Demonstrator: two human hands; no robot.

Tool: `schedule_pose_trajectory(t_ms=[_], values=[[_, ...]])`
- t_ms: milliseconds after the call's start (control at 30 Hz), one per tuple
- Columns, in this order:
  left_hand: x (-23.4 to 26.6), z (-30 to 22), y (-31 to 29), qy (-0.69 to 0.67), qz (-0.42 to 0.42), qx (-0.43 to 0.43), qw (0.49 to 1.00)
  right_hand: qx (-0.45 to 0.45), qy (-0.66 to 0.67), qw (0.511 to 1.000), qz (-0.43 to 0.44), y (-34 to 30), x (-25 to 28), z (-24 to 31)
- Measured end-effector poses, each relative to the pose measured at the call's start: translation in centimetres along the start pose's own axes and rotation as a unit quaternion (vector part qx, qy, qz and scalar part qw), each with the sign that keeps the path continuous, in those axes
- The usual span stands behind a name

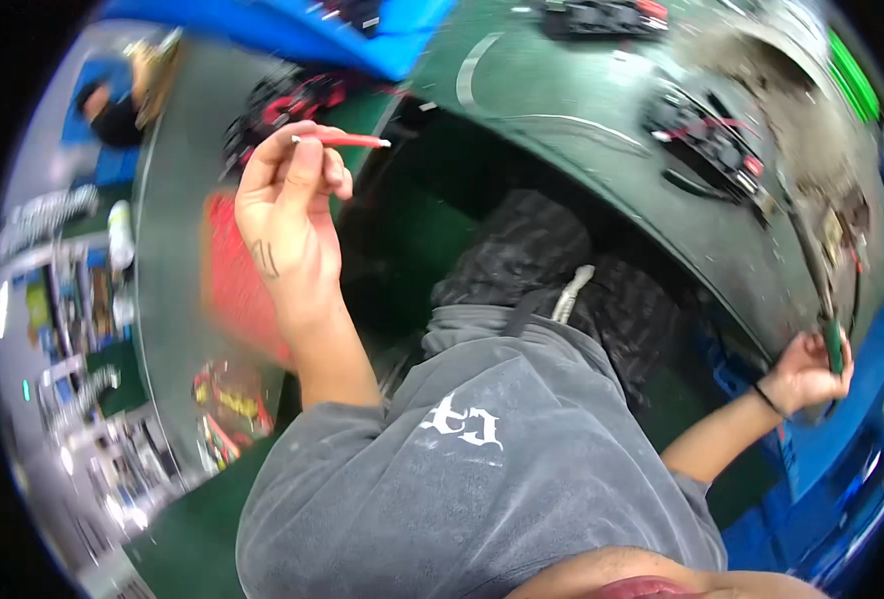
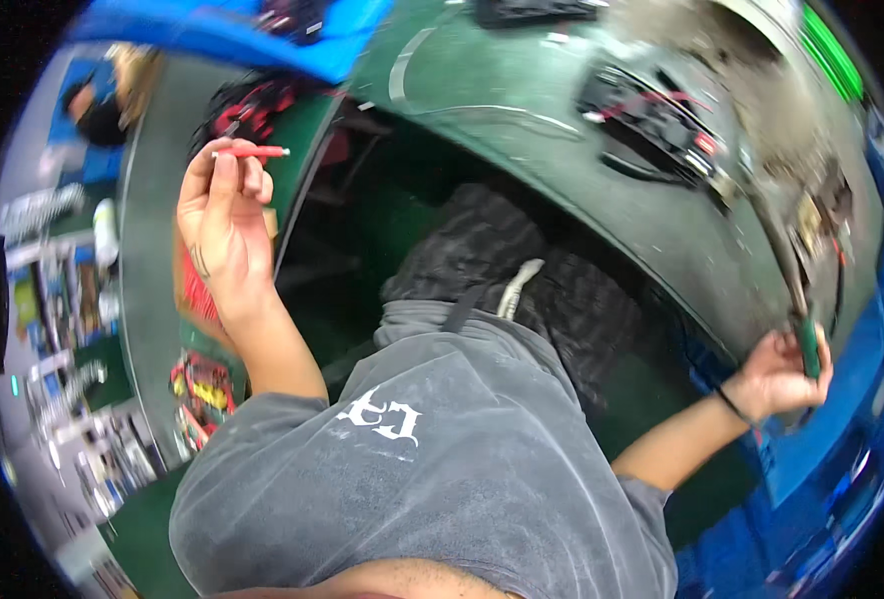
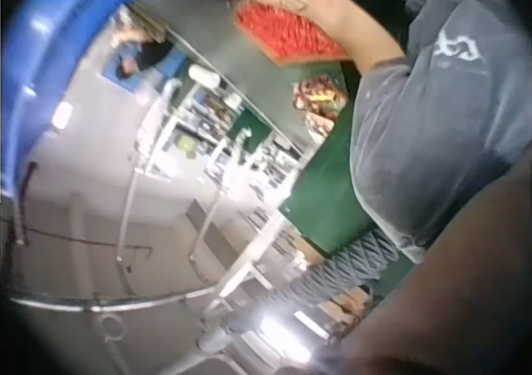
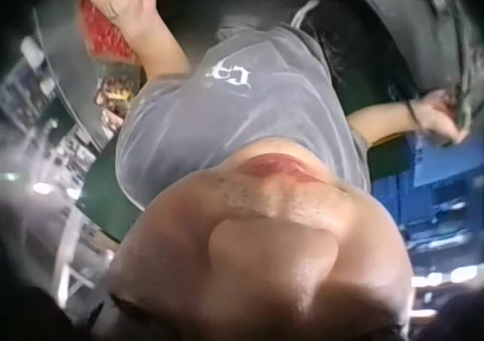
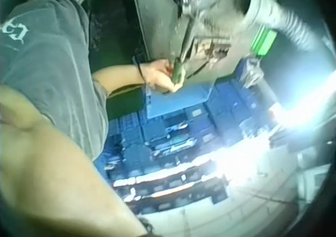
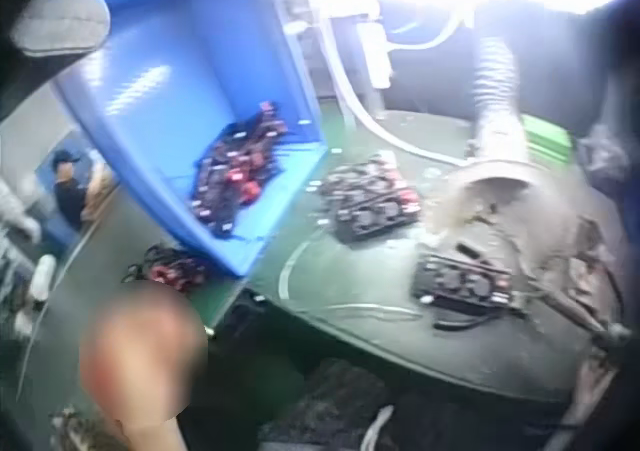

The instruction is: Soldering wires and assembling small cooling fans at a manufacturing workstation.

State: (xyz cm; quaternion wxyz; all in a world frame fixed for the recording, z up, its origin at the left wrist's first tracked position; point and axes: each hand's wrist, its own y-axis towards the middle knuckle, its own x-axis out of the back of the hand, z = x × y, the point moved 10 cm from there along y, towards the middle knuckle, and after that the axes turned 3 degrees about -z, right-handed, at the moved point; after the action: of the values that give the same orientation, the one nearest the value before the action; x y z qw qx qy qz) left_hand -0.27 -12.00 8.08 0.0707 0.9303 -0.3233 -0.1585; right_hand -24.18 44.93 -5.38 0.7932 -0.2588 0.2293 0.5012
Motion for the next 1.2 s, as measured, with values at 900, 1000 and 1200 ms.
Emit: schedule_pose_trajectory(t_ms=[900, 1000, 1200], values=[[-26.4, 10.2, -3.2, 0.145, 0.309, -0.114, 0.933, 0.152, -0.191, 0.936, 0.253, -5.5, -10.7, 3.8], [-26.8, 10.2, -3.5, 0.15, 0.32, -0.123, 0.927, 0.16, -0.197, 0.926, 0.278, -5.7, -11.3, 3.9], [-26.9, 9.8, -3.6, 0.153, 0.306, -0.151, 0.927, 0.168, -0.191, 0.921, 0.296, -5.7, -11.7, 4.4]])
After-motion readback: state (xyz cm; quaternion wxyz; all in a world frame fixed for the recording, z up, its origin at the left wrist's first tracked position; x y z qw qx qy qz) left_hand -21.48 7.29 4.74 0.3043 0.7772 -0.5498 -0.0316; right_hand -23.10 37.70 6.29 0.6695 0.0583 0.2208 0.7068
